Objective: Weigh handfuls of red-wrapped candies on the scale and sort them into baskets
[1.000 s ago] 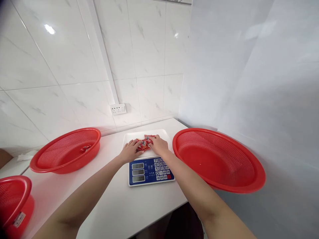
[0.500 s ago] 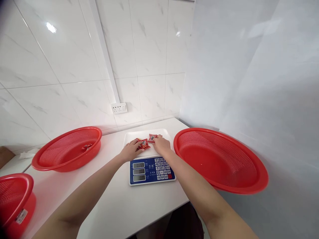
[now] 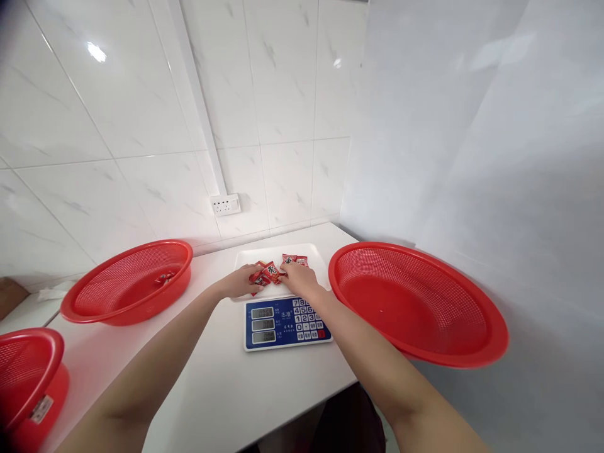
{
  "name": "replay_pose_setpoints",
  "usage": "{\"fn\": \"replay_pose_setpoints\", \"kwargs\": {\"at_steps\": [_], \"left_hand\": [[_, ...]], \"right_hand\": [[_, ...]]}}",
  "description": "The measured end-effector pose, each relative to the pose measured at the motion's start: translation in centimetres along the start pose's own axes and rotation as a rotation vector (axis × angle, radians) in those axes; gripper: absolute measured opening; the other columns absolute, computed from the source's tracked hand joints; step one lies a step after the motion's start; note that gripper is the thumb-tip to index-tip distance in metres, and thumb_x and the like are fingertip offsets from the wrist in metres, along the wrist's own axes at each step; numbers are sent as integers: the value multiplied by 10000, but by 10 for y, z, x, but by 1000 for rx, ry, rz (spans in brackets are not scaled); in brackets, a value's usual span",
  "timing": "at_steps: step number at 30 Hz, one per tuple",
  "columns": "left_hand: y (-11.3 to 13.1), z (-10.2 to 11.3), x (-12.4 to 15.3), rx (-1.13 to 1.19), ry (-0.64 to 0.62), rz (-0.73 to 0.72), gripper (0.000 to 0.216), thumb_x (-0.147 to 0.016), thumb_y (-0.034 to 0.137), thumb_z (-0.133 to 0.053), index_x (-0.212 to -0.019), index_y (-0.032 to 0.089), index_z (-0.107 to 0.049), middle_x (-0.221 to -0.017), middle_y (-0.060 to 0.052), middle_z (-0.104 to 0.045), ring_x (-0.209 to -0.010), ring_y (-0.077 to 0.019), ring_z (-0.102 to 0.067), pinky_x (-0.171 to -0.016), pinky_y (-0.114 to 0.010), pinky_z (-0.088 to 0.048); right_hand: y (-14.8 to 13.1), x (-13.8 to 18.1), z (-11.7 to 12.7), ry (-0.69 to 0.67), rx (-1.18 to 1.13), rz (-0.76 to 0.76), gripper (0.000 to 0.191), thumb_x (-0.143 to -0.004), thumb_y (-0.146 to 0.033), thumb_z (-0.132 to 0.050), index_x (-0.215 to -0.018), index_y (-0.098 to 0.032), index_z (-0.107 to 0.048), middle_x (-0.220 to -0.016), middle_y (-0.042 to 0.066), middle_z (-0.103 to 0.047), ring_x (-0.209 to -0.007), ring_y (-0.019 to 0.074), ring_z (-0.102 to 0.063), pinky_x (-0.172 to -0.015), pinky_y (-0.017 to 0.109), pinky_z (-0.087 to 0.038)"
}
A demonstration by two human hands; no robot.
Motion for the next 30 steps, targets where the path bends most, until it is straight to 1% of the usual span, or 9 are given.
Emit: {"fn": "replay_pose_setpoints", "kwargs": {"at_steps": [2,5,9,12,14,18,22,27,30], "left_hand": [[-2,0,1,-9,-3,12,442,-732,387,-571,-1156,260,-557,-1111,-40,-593,-1047,-255,-540,-860,-343,-446],[-2,-3,1,-37,29,40,451,-743,383,-554,-1179,270,-529,-1152,-34,-573,-1037,-237,-544,-845,-322,-448],[-4,-9,-2,-111,98,129,490,-765,434,-525,-1225,273,-468,-1253,-58,-517,-1138,-277,-472,-890,-378,-407],[-6,-13,-3,-163,119,185,500,-783,482,-495,-1240,285,-447,-1309,-65,-473,-1179,-297,-436,-911,-407,-385],[-7,-14,-3,-190,121,206,499,-788,514,-475,-1236,296,-448,-1306,-64,-473,-1168,-300,-443,-896,-409,-393],[-4,-12,-2,-235,130,238,523,-793,563,-431,-1233,281,-455,-1288,-92,-481,-1141,-325,-450,-866,-442,-403],[1,-11,-1,-254,147,287,540,-802,605,-374,-1213,269,-470,-1258,-110,-497,-1117,-341,-456,-859,-475,-398],[2,-10,-1,-250,164,329,568,-815,616,-327,-1220,243,-465,-1262,-129,-487,-1123,-357,-444,-847,-487,-403],[0,-11,-2,-232,151,333,564,-812,611,-339,-1225,250,-469,-1265,-124,-494,-1139,-355,-437,-847,-477,-410]], "right_hand": [[2,-2,-1,4,4,-9,324,-855,-355,-483,-1148,-261,-582,-1177,36,-616,-1044,213,-559,-797,303,-432],[2,-3,-1,17,12,-13,316,-862,-338,-476,-1146,-248,-581,-1181,42,-610,-1050,211,-553,-794,300,-430],[2,-2,3,48,27,-28,309,-886,-351,-436,-1147,-259,-574,-1208,40,-578,-1057,203,-542,-785,289,-423],[13,-2,9,79,48,-86,358,-927,-336,-334,-1238,-273,-501,-1235,56,-541,-1041,207,-552,-761,296,-423],[24,-3,11,77,63,-132,377,-932,-314,-312,-1273,-277,-470,-1213,71,-542,-989,214,-579,-731,301,-424],[34,-2,10,34,90,-161,334,-911,-326,-360,-1162,-274,-574,-1164,73,-557,-915,217,-606,-689,298,-427],[27,4,10,18,103,-153,321,-909,-333,-365,-1107,-263,-607,-1163,74,-555,-896,205,-604,-683,295,-427],[11,14,13,28,71,-93,307,-881,-324,-426,-1149,-275,-567,-1189,43,-559,-946,200,-586,-698,277,-417],[6,18,13,34,42,-58,299,-882,-333,-426,-1149,-294,-555,-1178,15,-579,-955,195,-586,-690,268,-410]]}}
Point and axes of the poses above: each hand's wrist, its own x-axis away from the middle knuckle, its own z-axis out of the back of the hand, y = z × x, the point moved 10 cm from there along -x, towards the middle knuckle
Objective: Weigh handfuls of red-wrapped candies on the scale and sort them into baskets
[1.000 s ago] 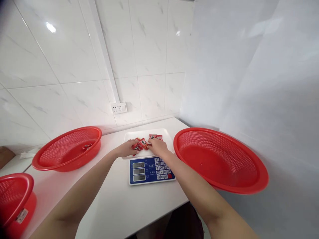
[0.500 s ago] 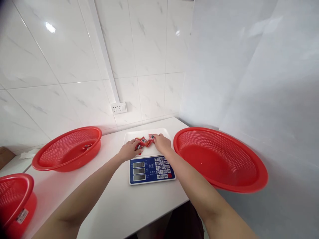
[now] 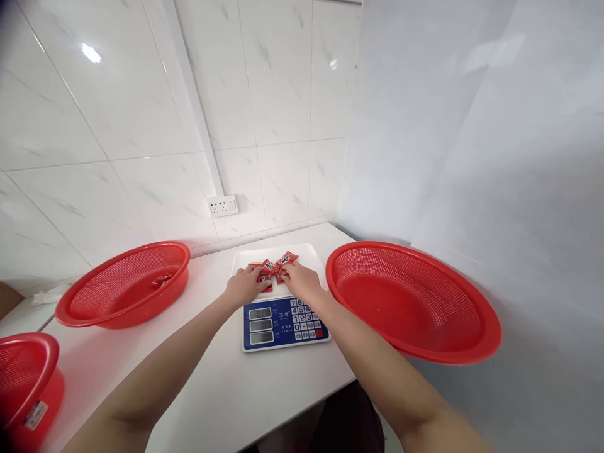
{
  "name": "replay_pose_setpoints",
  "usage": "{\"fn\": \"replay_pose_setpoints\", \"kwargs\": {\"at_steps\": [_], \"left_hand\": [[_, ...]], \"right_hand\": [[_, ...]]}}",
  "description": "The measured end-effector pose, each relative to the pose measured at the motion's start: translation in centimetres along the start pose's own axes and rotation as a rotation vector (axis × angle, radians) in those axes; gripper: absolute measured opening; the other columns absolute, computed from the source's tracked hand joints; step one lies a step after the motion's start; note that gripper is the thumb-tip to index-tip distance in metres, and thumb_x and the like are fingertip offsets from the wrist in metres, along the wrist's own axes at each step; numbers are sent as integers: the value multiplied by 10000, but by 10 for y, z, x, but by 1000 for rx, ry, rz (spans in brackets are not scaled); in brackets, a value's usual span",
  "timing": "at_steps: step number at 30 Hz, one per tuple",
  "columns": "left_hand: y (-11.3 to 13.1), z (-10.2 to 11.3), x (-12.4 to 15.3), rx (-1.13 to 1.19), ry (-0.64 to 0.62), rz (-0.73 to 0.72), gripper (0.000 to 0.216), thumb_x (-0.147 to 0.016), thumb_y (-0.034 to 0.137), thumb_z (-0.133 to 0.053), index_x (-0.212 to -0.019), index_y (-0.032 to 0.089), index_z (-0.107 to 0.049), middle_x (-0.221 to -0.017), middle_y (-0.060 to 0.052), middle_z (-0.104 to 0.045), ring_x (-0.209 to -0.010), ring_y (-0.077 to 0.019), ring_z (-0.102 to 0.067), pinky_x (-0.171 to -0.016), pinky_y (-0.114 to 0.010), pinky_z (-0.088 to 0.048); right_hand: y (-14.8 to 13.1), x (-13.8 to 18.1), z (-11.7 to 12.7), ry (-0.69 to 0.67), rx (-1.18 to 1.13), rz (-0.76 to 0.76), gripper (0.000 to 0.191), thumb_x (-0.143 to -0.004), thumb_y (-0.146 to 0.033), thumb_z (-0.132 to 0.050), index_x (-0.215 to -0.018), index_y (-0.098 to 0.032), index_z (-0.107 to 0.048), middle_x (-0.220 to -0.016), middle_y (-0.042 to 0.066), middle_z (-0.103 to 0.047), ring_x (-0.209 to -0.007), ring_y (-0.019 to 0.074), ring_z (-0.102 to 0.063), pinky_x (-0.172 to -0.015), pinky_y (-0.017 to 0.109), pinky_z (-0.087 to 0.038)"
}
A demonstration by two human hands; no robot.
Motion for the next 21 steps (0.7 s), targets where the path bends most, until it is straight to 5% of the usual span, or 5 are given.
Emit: {"fn": "replay_pose_setpoints", "kwargs": {"at_steps": [7,11,15,21], "left_hand": [[-3,2,-1,70,-80,-66,636,-746,608,-468,-1292,285,-422,-1342,-84,-455,-1139,-337,-467,-846,-421,-433],[5,5,0,97,-100,-193,736,-678,608,-564,-1324,302,-388,-1428,-60,-362,-1270,-341,-333,-973,-439,-347],[13,0,-2,124,-101,-285,679,-698,534,-588,-1319,343,-387,-1440,-12,-352,-1333,-289,-243,-1041,-418,-283],[13,-12,-9,136,-62,-231,639,-744,533,-534,-1315,284,-391,-1405,-70,-387,-1317,-309,-269,-1028,-446,-299]], "right_hand": [[12,-12,3,23,-6,-42,321,-896,-293,-379,-1173,-275,-541,-1226,37,-548,-964,200,-587,-685,276,-412],[18,-27,2,16,10,-46,377,-874,-223,-399,-1231,-280,-505,-1253,50,-528,-959,205,-589,-678,278,-413],[18,-33,-3,-23,19,-30,299,-868,-245,-433,-1114,-294,-595,-1154,38,-600,-940,205,-598,-687,272,-410],[17,-23,-11,-59,26,-19,273,-882,-281,-405,-951,-263,-668,-963,37,-675,-861,198,-617,-642,261,-404]]}}
Point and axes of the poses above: each hand's wrist, its own x-axis away from the middle knuckle, its own z-axis out of the back of the hand, y = z × x, the point moved 10 cm from there along -x, towards the middle knuckle
